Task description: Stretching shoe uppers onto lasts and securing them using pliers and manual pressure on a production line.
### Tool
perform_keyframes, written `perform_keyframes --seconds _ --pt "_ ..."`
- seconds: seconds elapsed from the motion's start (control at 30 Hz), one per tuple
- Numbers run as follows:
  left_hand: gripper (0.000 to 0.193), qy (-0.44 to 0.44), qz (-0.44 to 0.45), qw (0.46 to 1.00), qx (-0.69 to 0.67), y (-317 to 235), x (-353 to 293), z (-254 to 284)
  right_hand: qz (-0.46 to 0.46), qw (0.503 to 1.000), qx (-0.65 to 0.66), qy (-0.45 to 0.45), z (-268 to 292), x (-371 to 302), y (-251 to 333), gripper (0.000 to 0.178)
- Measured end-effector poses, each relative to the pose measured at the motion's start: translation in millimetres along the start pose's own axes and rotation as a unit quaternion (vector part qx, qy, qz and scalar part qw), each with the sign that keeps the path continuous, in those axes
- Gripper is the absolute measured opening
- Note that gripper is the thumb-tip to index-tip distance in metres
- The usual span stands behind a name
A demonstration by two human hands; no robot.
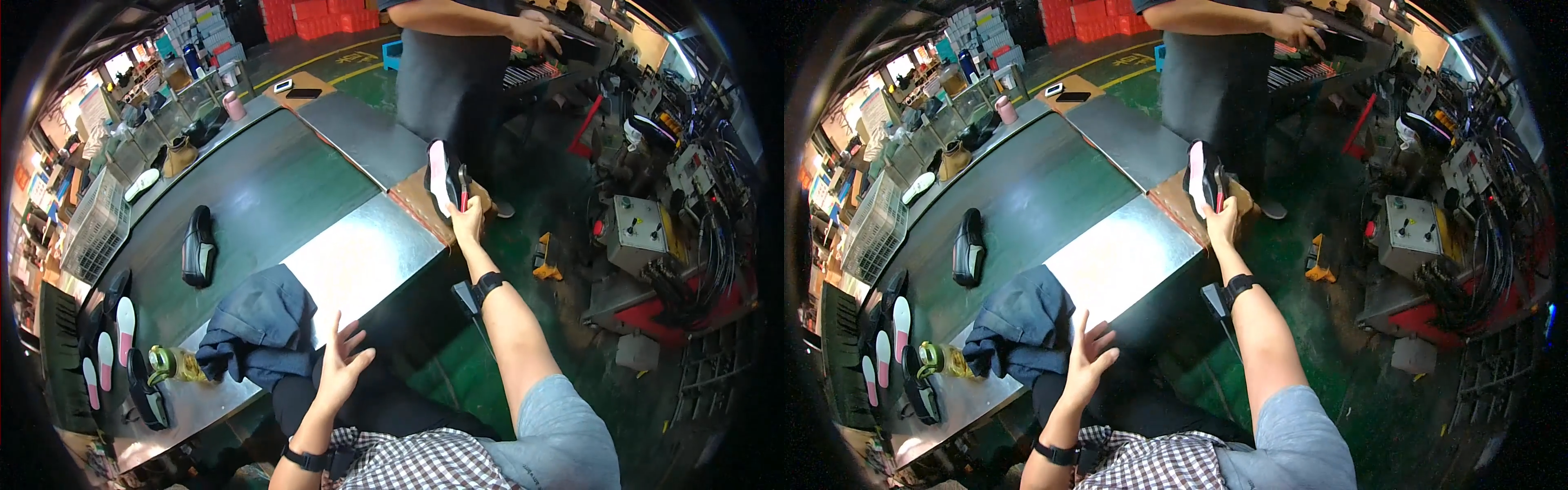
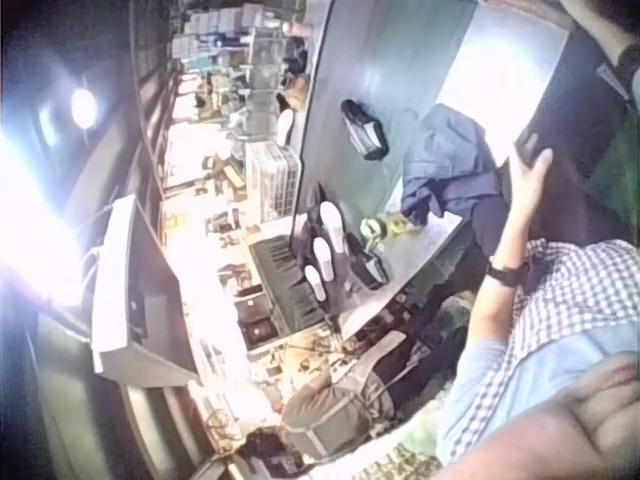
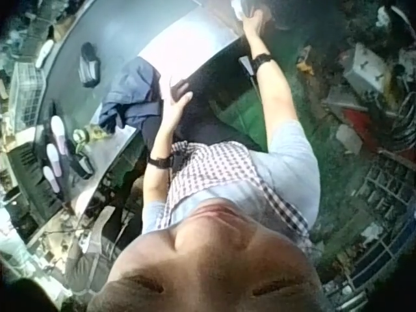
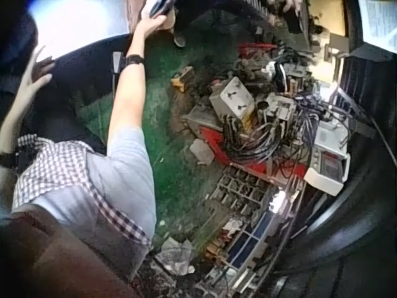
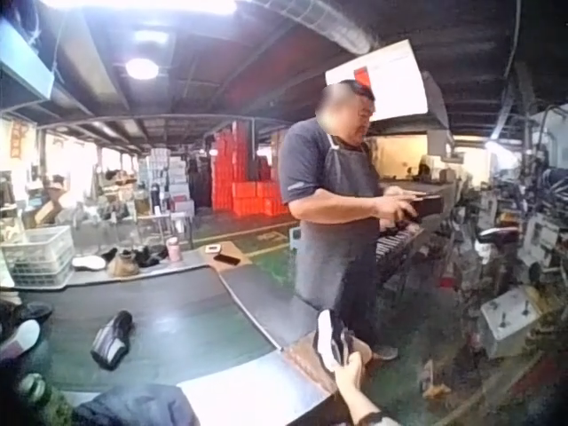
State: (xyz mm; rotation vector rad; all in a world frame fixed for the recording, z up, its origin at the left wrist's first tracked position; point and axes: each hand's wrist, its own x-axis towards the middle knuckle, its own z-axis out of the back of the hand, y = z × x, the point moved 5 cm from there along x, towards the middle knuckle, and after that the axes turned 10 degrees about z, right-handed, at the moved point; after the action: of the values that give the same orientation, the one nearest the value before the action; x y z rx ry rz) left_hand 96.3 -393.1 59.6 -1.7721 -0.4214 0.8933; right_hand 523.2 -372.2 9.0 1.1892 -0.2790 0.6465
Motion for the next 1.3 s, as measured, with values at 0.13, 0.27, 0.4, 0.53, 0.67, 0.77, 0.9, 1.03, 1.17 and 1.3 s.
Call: perform_keyframes --seconds 0.13,0.27,0.4,0.53,0.67,0.77,0.9,1.03,1.17,1.3 --pt "0.089 -0.038 0.001 0.999 -0.005 12 -34 18 -0.057 0.987 0.148 -0.010 15 -36 -17 0.038" --pt "0.073 -0.077 -0.003 0.997 0.018 21 -59 38 -0.249 0.929 0.267 0.061 38 -132 -9 0.018" --pt "0.057 -0.088 -0.006 0.996 0.013 31 -80 52 -0.482 0.754 0.431 0.114 58 -242 4 0.018" --pt "0.053 -0.065 -0.017 0.997 0.026 16 -97 70 -0.627 0.582 0.499 0.141 88 -299 52 0.018" --pt "0.050 -0.159 -0.147 0.976 0.000 -44 -101 132 -0.552 0.656 0.436 0.275 95 -291 142 0.024" --pt "0.050 -0.303 -0.227 0.924 0.049 -92 -93 200 -0.401 0.741 0.449 0.297 78 -281 185 0.021" --pt "0.067 -0.392 -0.185 0.897 0.080 -127 -30 284 -0.080 0.792 0.465 0.388 43 -293 244 0.017" --pt "0.100 -0.508 -0.069 0.831 0.218 -118 51 364 0.031 0.835 0.351 0.422 24 -325 247 0.020" --pt "0.126 -0.532 0.131 0.797 0.256 -94 110 407 0.065 0.848 0.341 0.401 21 -327 242 0.023" --pt "0.139 -0.541 0.145 0.750 0.352 -85 152 434 0.026 0.856 0.366 0.364 14 -324 234 0.025"
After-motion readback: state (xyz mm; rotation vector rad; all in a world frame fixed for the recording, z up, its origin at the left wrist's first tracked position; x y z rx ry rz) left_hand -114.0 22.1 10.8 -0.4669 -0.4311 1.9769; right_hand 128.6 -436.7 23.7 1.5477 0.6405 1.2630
